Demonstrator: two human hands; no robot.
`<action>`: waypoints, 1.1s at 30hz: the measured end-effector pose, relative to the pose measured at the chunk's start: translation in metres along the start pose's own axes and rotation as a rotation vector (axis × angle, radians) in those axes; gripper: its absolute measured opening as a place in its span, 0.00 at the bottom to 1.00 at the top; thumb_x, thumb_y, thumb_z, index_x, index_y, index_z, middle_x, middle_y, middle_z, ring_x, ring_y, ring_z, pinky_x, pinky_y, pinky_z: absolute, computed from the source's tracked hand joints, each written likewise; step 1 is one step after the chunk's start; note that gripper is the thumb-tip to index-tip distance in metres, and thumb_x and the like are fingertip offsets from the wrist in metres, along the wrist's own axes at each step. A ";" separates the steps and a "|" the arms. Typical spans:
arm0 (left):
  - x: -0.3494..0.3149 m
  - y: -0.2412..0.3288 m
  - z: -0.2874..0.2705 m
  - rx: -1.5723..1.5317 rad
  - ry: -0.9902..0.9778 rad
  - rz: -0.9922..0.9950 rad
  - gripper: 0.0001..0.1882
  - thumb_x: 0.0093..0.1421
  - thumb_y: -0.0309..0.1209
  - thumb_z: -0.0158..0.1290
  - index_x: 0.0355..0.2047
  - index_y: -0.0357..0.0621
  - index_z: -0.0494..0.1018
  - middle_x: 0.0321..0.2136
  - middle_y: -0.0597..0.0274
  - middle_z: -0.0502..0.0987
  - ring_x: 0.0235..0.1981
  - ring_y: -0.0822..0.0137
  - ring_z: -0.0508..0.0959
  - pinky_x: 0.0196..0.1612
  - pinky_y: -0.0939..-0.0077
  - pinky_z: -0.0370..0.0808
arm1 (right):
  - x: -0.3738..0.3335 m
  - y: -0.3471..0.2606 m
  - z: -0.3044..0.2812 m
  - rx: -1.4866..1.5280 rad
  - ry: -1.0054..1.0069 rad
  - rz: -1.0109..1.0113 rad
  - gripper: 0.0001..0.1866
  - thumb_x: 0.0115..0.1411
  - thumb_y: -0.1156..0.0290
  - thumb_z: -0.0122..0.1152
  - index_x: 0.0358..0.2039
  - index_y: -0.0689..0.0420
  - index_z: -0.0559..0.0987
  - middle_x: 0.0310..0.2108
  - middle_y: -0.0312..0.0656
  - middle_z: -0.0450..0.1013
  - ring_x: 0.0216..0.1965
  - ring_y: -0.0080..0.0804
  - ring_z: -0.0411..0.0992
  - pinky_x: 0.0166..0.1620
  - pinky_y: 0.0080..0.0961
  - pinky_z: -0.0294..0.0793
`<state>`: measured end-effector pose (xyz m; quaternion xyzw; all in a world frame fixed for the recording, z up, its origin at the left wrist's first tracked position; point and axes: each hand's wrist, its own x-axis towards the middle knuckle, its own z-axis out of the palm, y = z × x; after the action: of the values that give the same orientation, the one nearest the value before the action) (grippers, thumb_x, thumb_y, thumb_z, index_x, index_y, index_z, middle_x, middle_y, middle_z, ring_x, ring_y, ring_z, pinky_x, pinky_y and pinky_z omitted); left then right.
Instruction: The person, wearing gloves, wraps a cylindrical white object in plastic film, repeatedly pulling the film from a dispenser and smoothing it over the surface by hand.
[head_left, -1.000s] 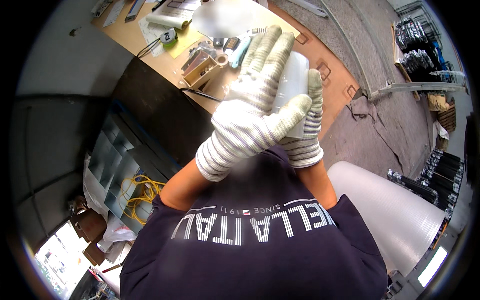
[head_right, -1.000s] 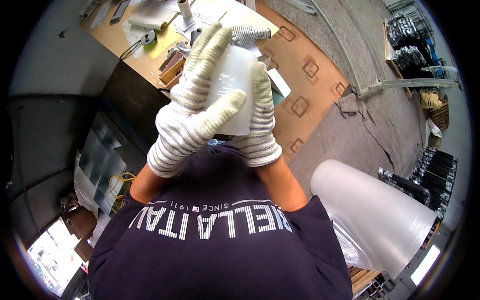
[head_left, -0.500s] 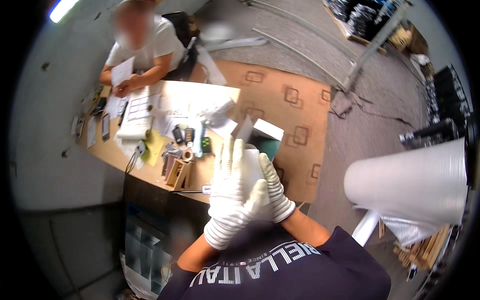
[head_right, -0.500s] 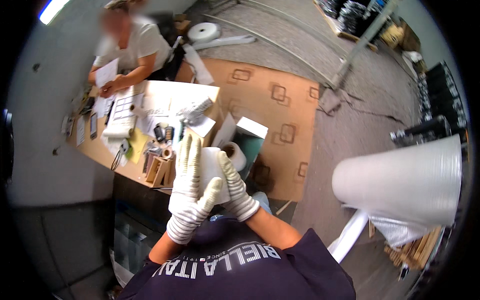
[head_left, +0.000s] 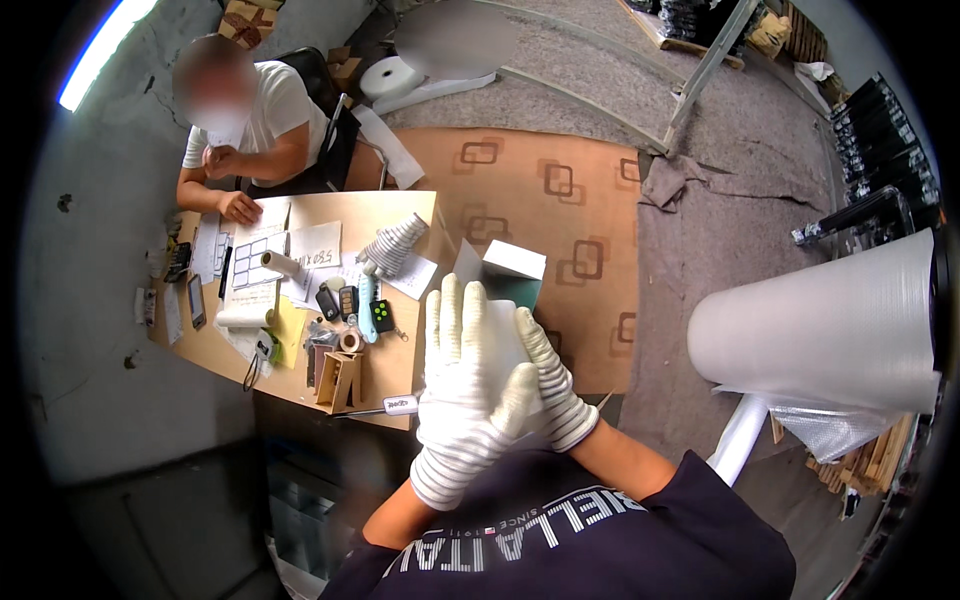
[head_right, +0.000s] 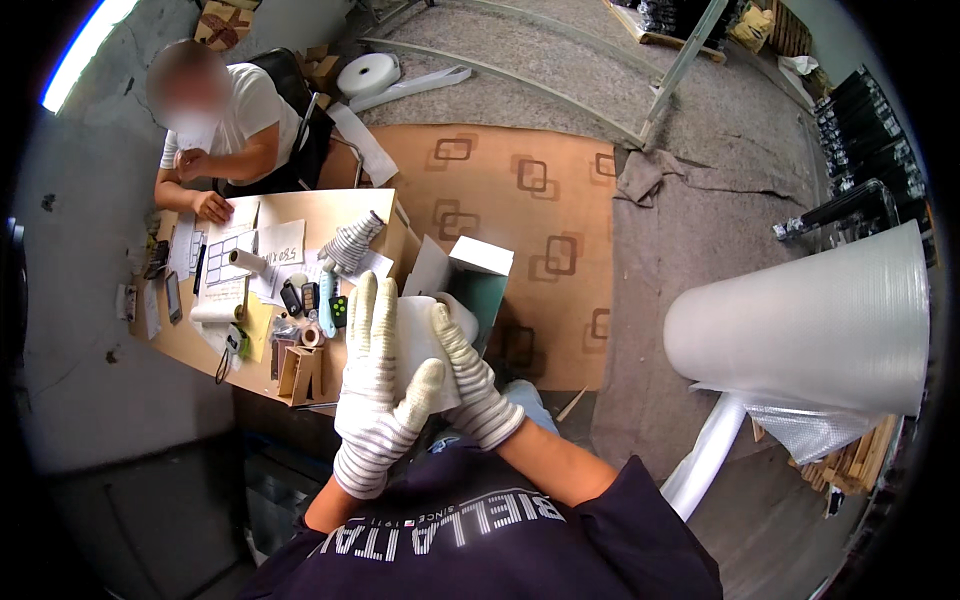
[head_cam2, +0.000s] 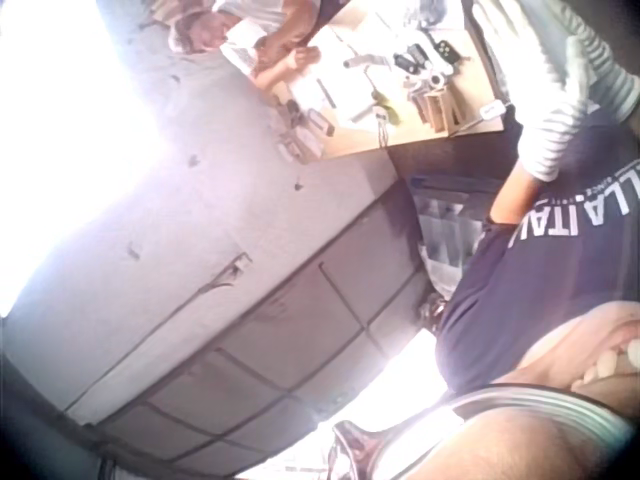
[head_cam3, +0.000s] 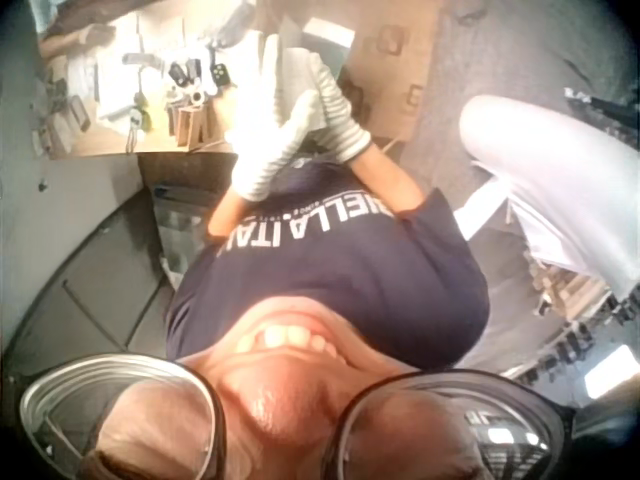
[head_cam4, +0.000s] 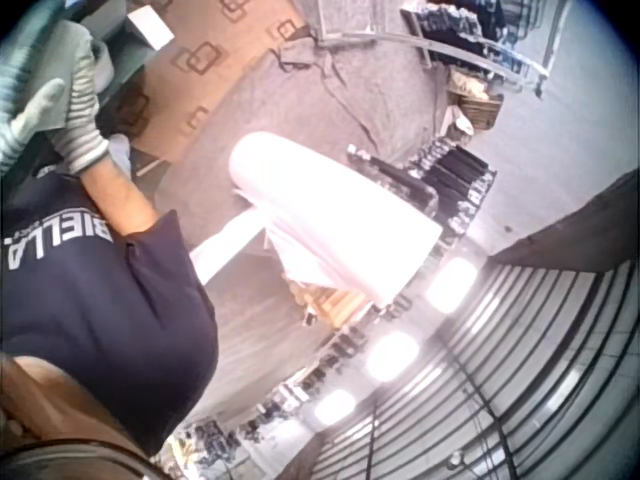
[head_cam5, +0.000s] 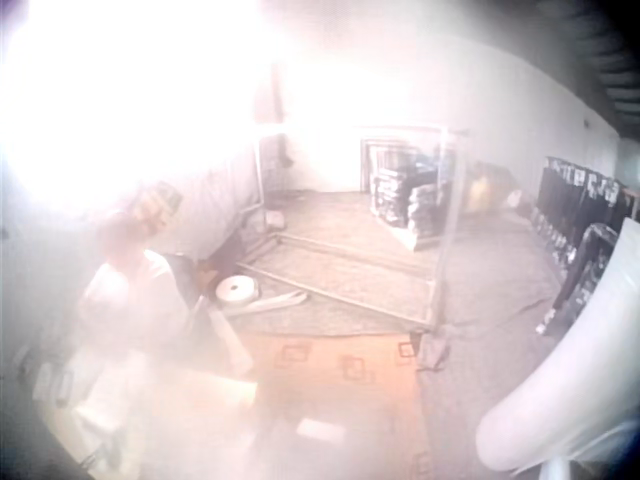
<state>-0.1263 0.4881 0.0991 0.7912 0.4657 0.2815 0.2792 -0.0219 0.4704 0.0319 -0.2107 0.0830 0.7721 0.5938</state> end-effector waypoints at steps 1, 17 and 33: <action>0.002 -0.001 0.002 -0.017 -0.007 -0.012 0.39 0.52 0.37 0.51 0.62 0.39 0.49 0.62 0.45 0.48 0.64 0.49 0.46 0.63 0.63 0.47 | -0.001 -0.001 0.000 -0.014 0.032 -0.022 0.25 0.58 0.52 0.54 0.51 0.54 0.67 0.44 0.37 0.68 0.45 0.25 0.66 0.51 0.23 0.66; -0.011 -0.011 -0.012 0.088 0.229 0.161 0.39 0.54 0.42 0.52 0.60 0.35 0.50 0.60 0.39 0.51 0.62 0.44 0.49 0.62 0.58 0.48 | 0.009 0.009 0.016 -0.383 -0.271 -0.091 0.26 0.59 0.53 0.53 0.50 0.58 0.67 0.46 0.40 0.67 0.46 0.26 0.65 0.50 0.24 0.66; -0.044 -0.027 -0.041 -1.193 0.339 -0.263 0.48 0.52 0.28 0.57 0.64 0.48 0.37 0.50 0.52 0.64 0.48 0.64 0.69 0.50 0.70 0.68 | 0.007 0.048 0.039 -0.528 -0.069 0.031 0.37 0.56 0.39 0.45 0.53 0.60 0.65 0.46 0.47 0.68 0.45 0.37 0.69 0.49 0.33 0.70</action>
<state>-0.1889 0.4669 0.0994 0.3800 0.3599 0.5773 0.6267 -0.0778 0.4781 0.0579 -0.3305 -0.1385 0.7828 0.5087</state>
